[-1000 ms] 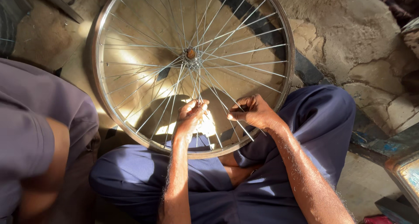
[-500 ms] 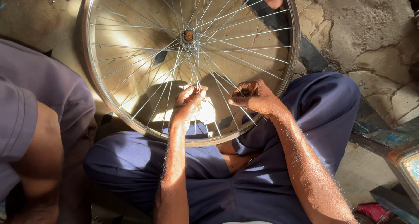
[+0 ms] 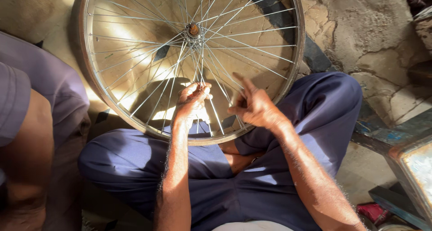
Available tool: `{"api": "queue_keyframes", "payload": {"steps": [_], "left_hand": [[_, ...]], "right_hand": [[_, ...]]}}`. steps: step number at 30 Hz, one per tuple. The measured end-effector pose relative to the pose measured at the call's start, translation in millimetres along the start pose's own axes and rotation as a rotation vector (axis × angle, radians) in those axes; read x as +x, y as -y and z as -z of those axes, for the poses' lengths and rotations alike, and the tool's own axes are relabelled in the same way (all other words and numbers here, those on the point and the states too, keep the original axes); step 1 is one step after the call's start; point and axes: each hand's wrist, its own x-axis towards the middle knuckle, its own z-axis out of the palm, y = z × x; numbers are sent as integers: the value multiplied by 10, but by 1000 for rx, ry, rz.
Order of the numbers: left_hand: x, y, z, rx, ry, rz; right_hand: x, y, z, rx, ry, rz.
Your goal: The person inserts spokes into a bicycle wheel rim and hub by hand while sitting on the floor.
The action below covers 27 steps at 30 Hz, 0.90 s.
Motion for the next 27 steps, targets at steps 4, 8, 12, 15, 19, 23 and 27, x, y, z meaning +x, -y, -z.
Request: {"api": "queue_keyframes", "payload": {"steps": [4, 8, 12, 15, 19, 23, 27], "left_hand": [[-6, -24, 6, -8, -12, 17], [-34, -39, -16, 129, -88, 30], [-49, -59, -1, 126, -51, -25], [-34, -106, 14, 168, -93, -31], [-64, -140, 26, 220, -108, -30], [-95, -138, -8, 132, -82, -37], [-145, -200, -64, 84, -22, -10]], "right_hand": [[-51, 99, -288, -706, -55, 26], [-49, 42, -490, -1088, -252, 338], [-51, 64, -543, -1071, -201, 207], [-62, 132, -462, -862, -148, 114], [-77, 317, -469, -581, -92, -72], [-109, 499, -540, -510, -175, -127], [-131, 519, -539, -722, -237, 52]]}}
